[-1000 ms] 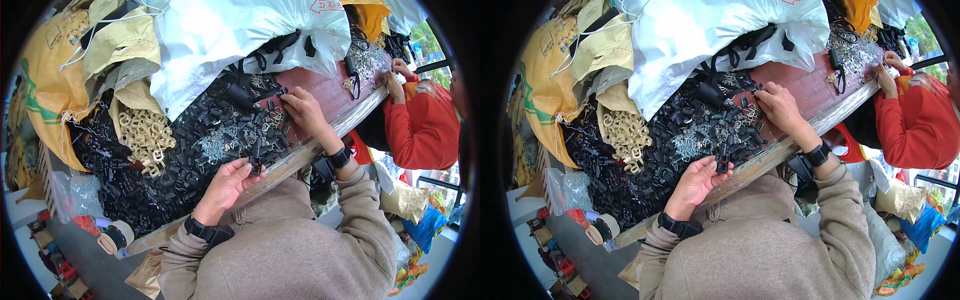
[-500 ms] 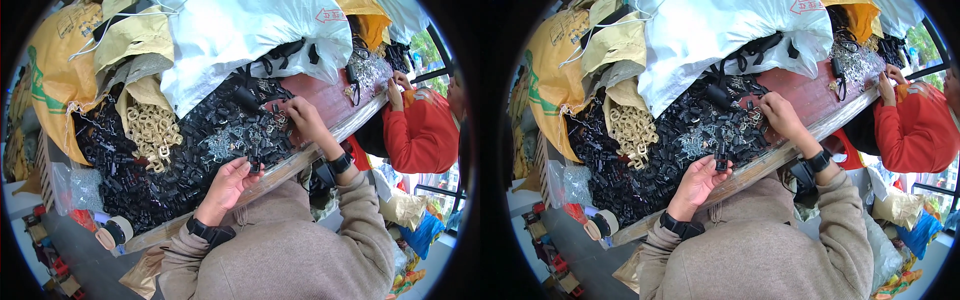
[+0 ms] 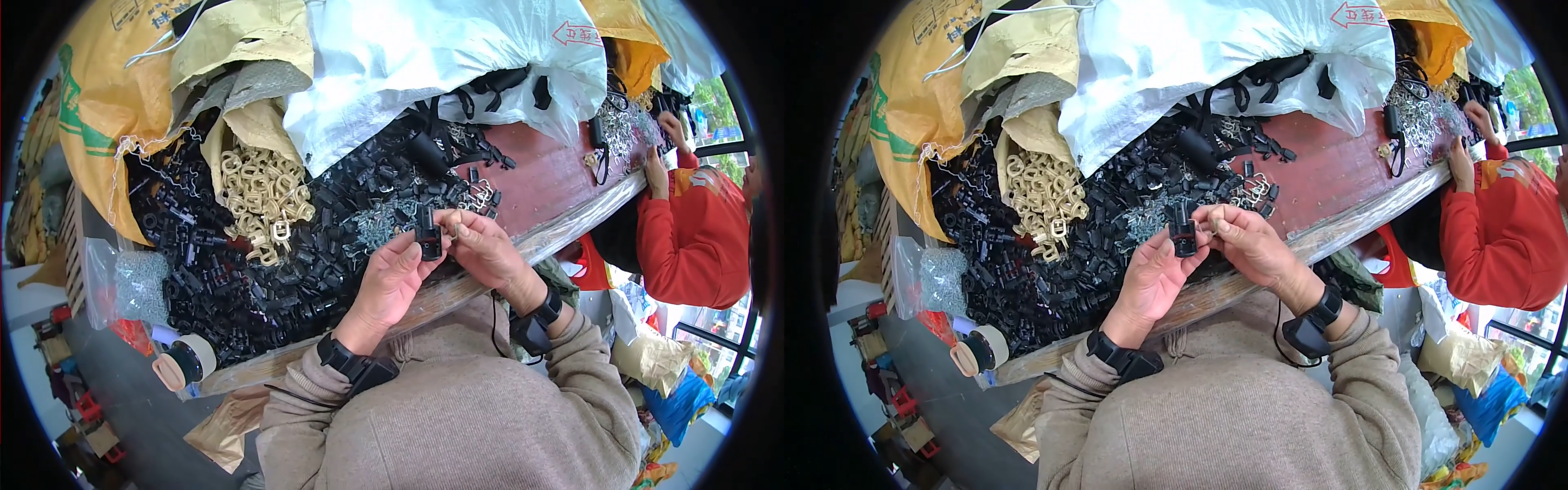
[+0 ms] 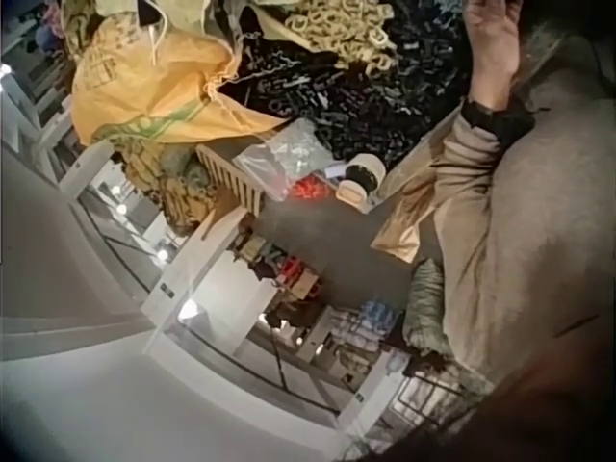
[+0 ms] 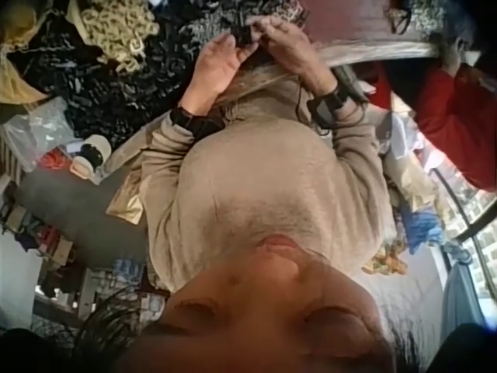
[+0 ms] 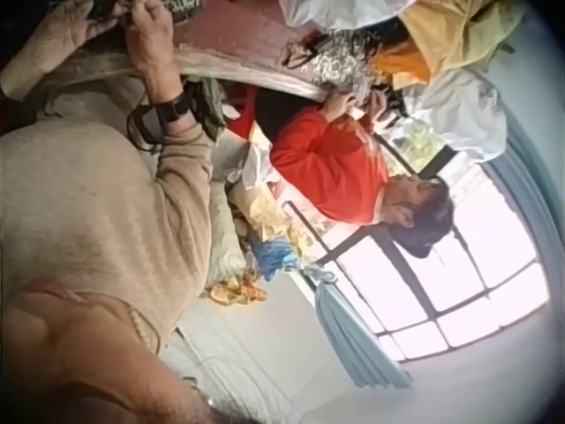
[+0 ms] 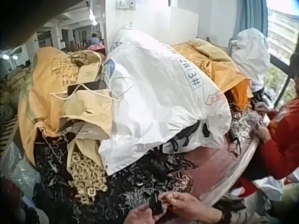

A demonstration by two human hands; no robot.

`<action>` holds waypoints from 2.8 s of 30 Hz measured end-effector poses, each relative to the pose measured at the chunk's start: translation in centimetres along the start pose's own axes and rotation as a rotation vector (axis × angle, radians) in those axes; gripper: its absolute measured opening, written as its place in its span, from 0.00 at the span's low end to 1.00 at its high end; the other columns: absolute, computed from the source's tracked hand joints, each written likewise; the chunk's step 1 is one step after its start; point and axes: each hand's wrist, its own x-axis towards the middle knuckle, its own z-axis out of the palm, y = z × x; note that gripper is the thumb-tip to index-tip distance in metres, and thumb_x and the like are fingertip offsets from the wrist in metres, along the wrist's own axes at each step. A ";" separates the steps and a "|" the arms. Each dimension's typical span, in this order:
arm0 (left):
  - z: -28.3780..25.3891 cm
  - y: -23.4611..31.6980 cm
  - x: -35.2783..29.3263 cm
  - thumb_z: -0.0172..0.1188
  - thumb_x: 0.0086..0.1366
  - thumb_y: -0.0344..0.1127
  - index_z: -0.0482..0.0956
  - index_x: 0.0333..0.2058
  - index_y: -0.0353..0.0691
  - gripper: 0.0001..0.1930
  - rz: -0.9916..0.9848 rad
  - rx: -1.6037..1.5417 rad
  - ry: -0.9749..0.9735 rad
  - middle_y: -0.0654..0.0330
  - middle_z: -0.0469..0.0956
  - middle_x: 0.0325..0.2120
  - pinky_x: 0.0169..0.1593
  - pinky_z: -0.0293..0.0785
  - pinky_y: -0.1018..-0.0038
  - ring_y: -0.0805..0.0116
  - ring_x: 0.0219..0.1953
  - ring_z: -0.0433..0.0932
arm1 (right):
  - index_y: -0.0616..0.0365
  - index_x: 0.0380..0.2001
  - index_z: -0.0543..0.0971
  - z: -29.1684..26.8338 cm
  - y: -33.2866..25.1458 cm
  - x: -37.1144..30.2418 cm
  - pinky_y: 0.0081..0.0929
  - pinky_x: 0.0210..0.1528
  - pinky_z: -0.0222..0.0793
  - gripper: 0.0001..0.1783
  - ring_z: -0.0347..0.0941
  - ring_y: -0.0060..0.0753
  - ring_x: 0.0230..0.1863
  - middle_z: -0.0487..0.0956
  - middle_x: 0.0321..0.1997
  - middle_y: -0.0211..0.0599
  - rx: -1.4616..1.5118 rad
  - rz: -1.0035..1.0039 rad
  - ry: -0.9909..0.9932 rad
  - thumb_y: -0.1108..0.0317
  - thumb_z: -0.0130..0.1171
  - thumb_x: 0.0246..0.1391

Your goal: Assembling small plastic components by hand at a production workbench.

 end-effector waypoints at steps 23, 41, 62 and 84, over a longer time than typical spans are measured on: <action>-0.2 0.1 -0.5 0.52 0.58 0.34 0.70 0.41 0.34 0.14 -0.105 0.033 0.087 0.56 0.74 0.35 0.42 0.71 0.76 0.67 0.37 0.74 | 0.61 0.21 0.70 0.9 -1.8 -1.0 0.19 0.33 0.58 0.07 0.62 0.23 0.31 0.67 0.30 0.32 -0.945 -0.478 0.053 0.71 0.53 0.48; -0.6 -0.5 -0.3 0.52 0.58 0.34 0.69 0.39 0.34 0.12 -0.207 0.120 0.174 0.57 0.75 0.31 0.36 0.74 0.78 0.66 0.34 0.76 | 0.57 0.20 0.71 1.4 -1.2 -1.1 0.28 0.35 0.55 0.08 0.62 0.32 0.31 0.68 0.29 0.32 -1.535 -0.873 0.061 0.76 0.59 0.33; 0.4 -1.0 -0.2 0.49 0.60 0.32 0.67 0.45 0.30 0.15 -0.225 0.330 0.191 0.60 0.72 0.37 0.40 0.72 0.79 0.74 0.35 0.73 | 0.56 0.22 0.72 0.3 -0.3 -2.4 0.27 0.35 0.54 0.12 0.64 0.31 0.32 0.69 0.30 0.30 -1.633 -1.031 0.054 0.74 0.57 0.25; -0.2 -0.6 -0.8 0.51 0.59 0.31 0.65 0.46 0.30 0.17 -0.217 0.323 0.138 0.58 0.72 0.38 0.41 0.71 0.80 0.76 0.36 0.73 | 0.58 0.37 0.65 -1.2 0.4 -1.9 0.20 0.35 0.60 0.26 0.63 0.22 0.34 0.67 0.31 0.30 -0.864 -0.205 0.179 0.65 0.66 0.33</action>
